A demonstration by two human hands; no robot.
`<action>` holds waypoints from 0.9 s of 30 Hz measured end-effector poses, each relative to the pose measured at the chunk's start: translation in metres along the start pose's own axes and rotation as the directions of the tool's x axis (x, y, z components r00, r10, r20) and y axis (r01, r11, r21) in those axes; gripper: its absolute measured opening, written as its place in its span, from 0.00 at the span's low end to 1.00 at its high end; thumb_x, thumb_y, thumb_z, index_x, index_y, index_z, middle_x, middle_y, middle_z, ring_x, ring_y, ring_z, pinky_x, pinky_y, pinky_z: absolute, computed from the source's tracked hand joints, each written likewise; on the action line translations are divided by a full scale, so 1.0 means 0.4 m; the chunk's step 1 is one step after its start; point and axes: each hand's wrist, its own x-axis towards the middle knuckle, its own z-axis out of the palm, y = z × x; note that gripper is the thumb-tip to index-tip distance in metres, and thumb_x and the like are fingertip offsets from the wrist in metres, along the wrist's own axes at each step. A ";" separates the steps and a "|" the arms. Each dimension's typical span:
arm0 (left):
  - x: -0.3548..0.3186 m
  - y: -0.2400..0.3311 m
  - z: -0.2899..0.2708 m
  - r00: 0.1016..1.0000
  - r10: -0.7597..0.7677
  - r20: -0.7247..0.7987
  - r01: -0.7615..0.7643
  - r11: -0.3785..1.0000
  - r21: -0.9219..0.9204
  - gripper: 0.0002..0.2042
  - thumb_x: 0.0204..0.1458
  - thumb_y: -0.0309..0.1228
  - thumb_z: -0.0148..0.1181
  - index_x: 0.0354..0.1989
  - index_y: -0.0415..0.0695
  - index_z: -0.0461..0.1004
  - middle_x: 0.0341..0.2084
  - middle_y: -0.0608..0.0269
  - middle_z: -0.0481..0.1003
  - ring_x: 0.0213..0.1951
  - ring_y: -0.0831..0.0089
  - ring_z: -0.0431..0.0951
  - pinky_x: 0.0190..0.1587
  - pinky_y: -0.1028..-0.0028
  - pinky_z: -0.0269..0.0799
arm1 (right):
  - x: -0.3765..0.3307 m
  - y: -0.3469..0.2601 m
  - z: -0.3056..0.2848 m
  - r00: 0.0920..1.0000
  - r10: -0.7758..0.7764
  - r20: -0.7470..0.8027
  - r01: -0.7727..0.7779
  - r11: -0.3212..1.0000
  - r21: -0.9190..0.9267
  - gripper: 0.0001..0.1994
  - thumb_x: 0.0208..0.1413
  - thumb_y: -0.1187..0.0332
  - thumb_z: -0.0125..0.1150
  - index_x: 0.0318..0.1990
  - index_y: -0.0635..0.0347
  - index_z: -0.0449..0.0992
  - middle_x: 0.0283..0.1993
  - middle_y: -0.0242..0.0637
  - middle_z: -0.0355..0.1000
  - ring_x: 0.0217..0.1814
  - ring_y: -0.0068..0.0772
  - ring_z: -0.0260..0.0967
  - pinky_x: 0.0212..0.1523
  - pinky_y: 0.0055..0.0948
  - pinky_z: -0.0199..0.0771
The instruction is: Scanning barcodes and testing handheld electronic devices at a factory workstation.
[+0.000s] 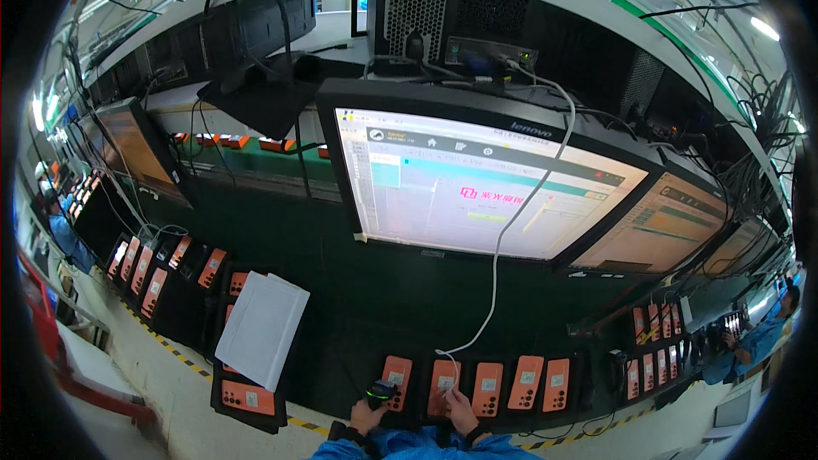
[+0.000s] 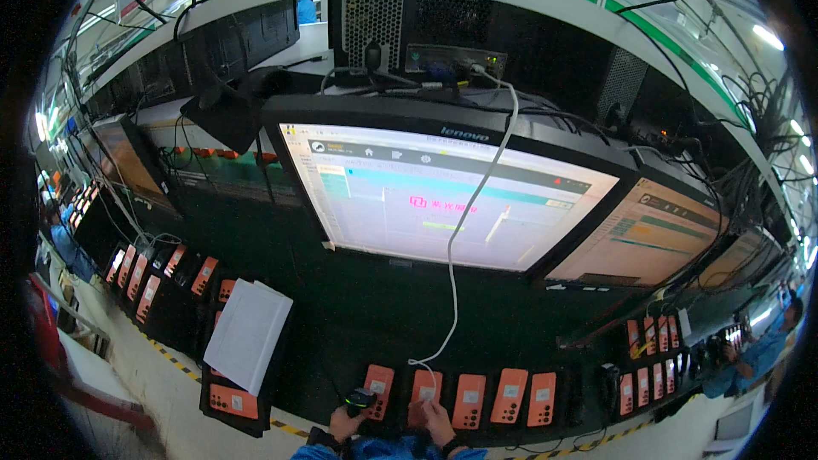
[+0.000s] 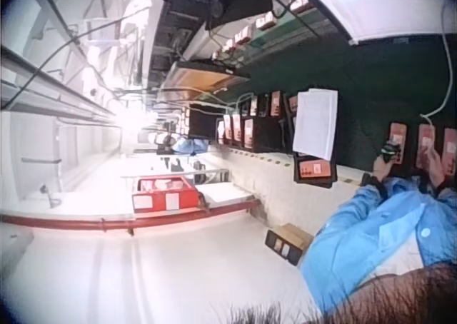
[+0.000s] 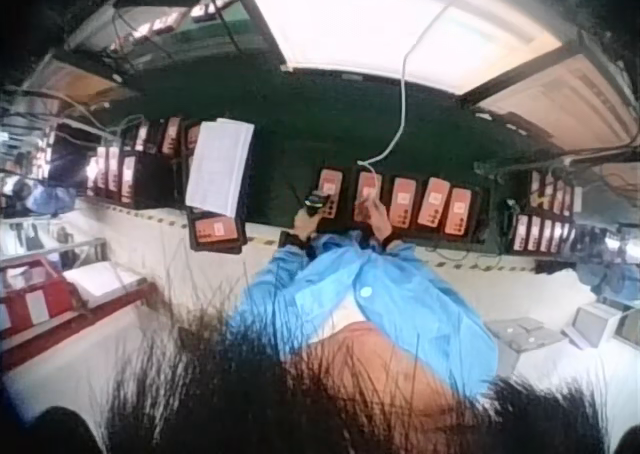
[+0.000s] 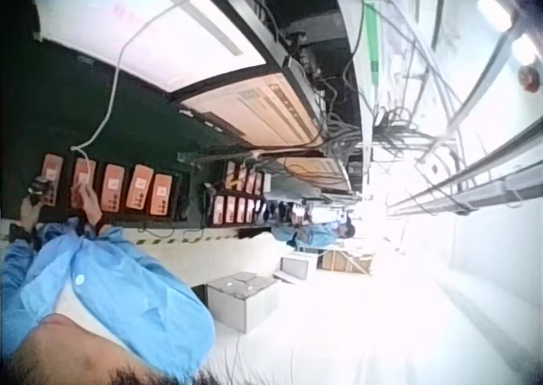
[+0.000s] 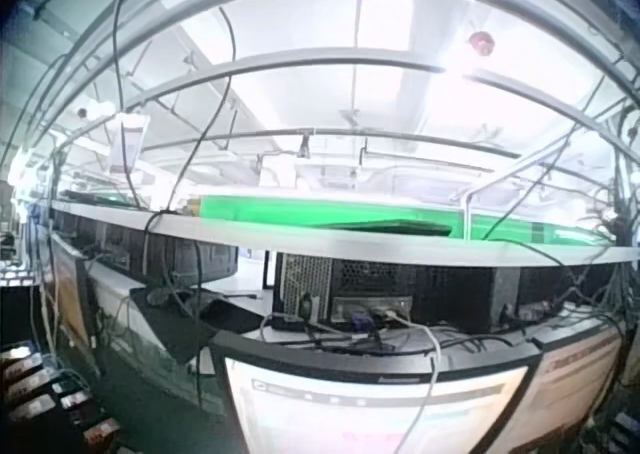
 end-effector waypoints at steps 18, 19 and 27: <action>0.130 0.108 0.016 0.912 0.312 -0.265 -0.254 0.939 0.231 0.29 0.38 0.34 0.62 0.54 0.45 0.64 0.50 0.52 0.67 0.54 0.56 0.64 0.54 0.52 0.60 | -0.046 0.008 -0.030 0.999 -0.016 -0.031 0.017 1.000 0.015 0.12 0.65 0.58 0.40 0.43 0.55 0.67 0.42 0.35 0.71 0.43 0.32 0.72 0.42 0.31 0.73; 0.141 0.133 0.044 0.927 0.339 -0.162 -0.294 0.923 0.248 0.30 0.39 0.35 0.61 0.55 0.45 0.63 0.52 0.53 0.66 0.56 0.57 0.62 0.54 0.50 0.59 | -0.054 0.006 -0.030 0.999 -0.034 -0.019 0.034 0.999 0.029 0.13 0.65 0.57 0.41 0.43 0.55 0.67 0.42 0.35 0.71 0.43 0.32 0.72 0.42 0.31 0.73; 0.193 0.212 0.134 0.925 0.302 -0.231 -0.135 0.827 0.545 0.40 0.34 0.38 0.66 0.60 0.45 0.56 0.51 0.50 0.64 0.58 0.51 0.57 0.56 0.51 0.56 | -0.070 -0.046 -0.033 0.989 -0.114 -0.095 0.109 0.992 -0.060 0.13 0.65 0.58 0.42 0.44 0.56 0.68 0.41 0.33 0.71 0.42 0.29 0.70 0.42 0.28 0.72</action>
